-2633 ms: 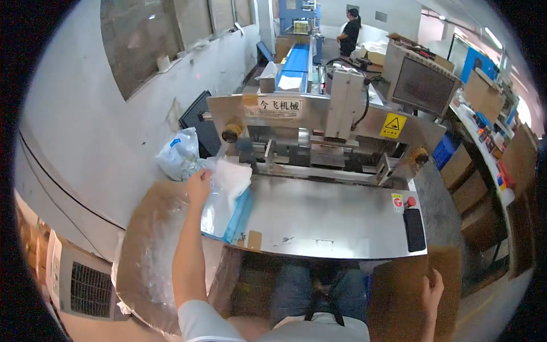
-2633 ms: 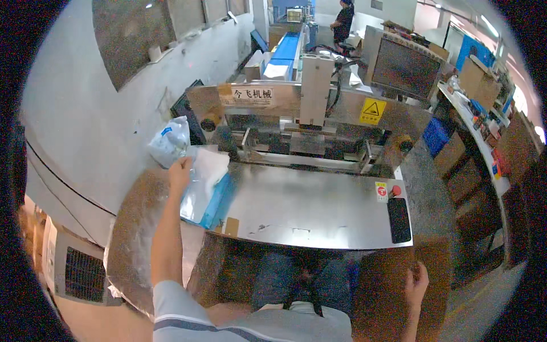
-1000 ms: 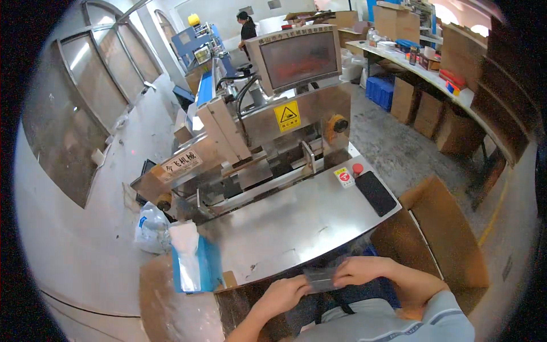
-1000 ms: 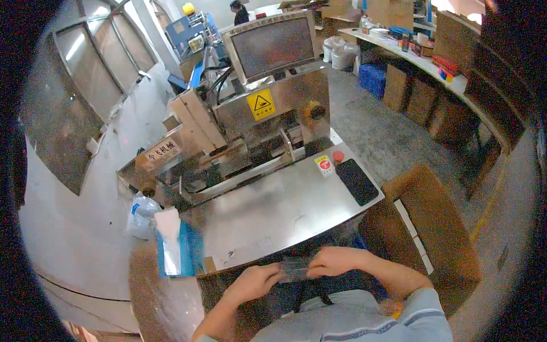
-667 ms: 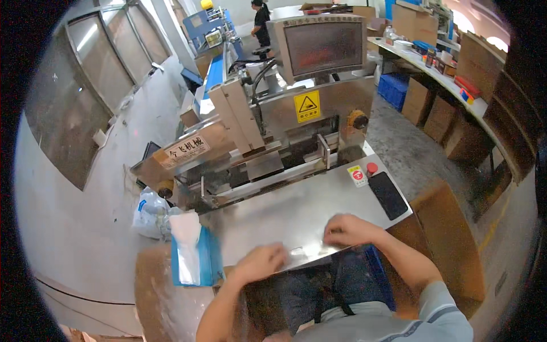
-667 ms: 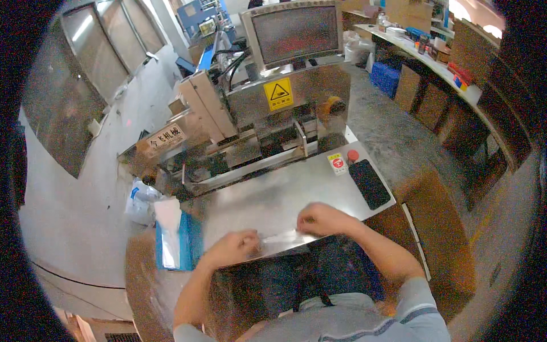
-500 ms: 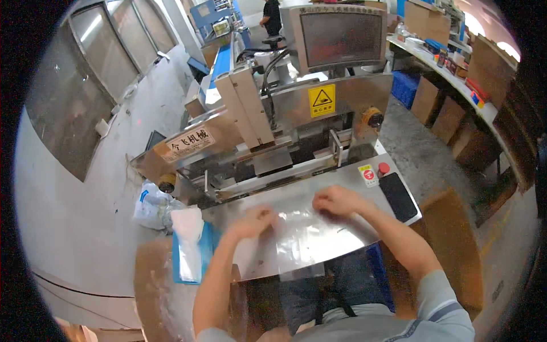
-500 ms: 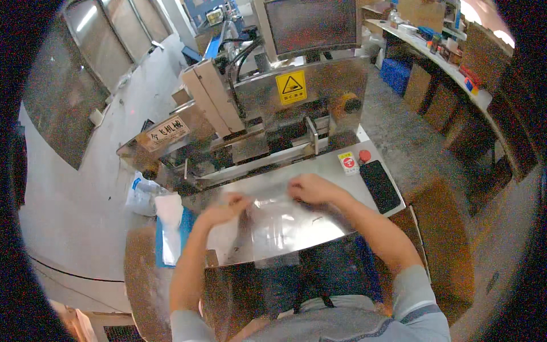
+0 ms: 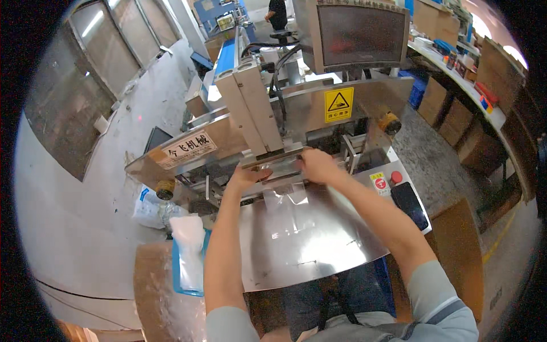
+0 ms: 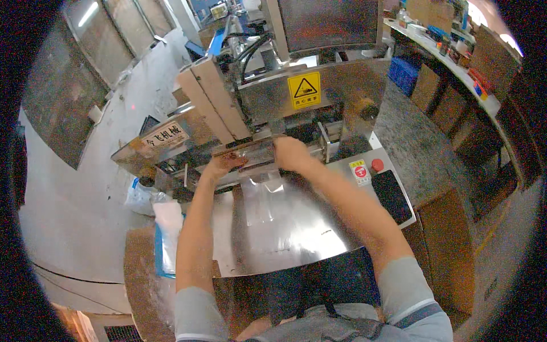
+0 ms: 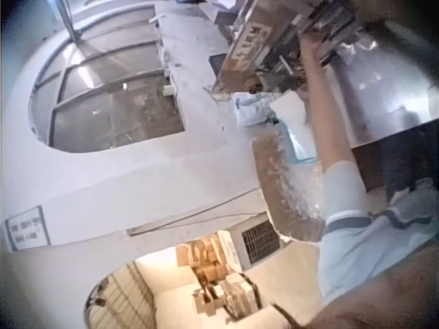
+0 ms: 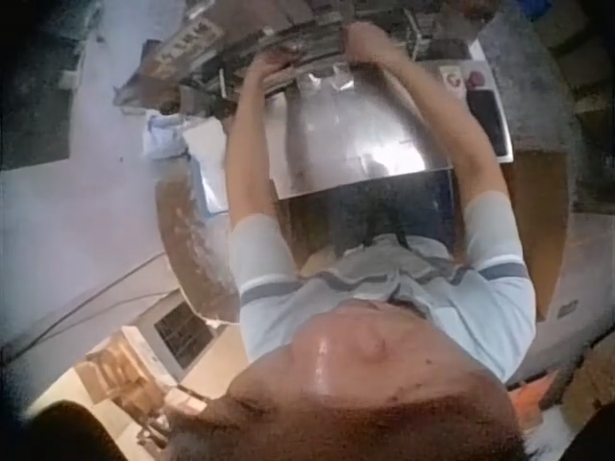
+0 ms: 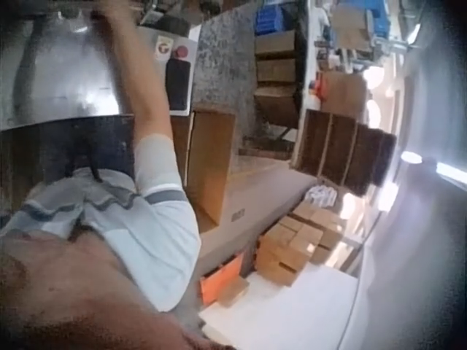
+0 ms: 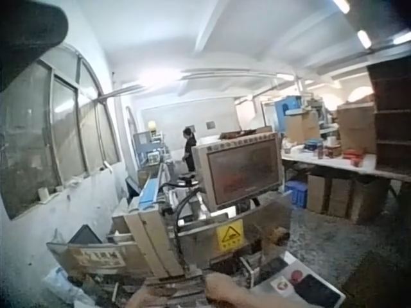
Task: Manually wrap white boxes with plastic film using a heat sealing machine and pack them into a carton.
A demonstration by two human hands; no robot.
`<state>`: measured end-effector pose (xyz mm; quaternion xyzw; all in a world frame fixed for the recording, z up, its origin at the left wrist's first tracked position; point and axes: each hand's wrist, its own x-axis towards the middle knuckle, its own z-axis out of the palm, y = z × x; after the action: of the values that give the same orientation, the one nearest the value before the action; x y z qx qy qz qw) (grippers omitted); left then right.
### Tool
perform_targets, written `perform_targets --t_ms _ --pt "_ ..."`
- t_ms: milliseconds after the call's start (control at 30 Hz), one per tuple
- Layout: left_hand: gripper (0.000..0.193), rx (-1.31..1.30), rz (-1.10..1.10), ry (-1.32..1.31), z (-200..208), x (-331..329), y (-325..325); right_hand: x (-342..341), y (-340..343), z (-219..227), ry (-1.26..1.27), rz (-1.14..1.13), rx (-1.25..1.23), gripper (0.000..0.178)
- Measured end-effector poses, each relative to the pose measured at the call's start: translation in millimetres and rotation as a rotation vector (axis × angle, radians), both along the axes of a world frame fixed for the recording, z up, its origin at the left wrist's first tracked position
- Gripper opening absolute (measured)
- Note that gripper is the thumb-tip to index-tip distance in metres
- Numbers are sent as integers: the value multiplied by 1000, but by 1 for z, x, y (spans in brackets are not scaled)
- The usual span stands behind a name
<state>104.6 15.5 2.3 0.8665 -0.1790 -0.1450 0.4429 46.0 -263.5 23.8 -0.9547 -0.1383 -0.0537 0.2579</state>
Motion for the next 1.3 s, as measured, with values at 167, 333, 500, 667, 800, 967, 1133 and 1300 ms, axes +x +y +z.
perform_targets --t_ms 167,333,500,667,800,967,1133,1300 --pt "35 451 370 -712 15 -97 -66 -62 16 -1 -261 99 -164 43" --pt "53 385 121 -558 -4 -259 -97 -56 9 -8 -308 82 -215 50" --pt "56 385 234 -686 -21 -300 -92 -61 23 3 -190 103 -219 57" --pt "56 390 239 -688 -26 -304 -94 -59 16 -3 -181 131 -197 55" --pt "54 318 256 -713 -27 -305 -94 -60 15 -3 -242 104 -211 55" --pt "52 333 279 -732 -37 -306 -87 -65 33 17 -157 70 -232 55" --pt "46 304 251 -732 -31 -304 -95 -56 19 23 -262 0 -273 59" --pt "59 228 378 -650 -28 -306 -94 -56 24 29 -194 -6 -260 56"
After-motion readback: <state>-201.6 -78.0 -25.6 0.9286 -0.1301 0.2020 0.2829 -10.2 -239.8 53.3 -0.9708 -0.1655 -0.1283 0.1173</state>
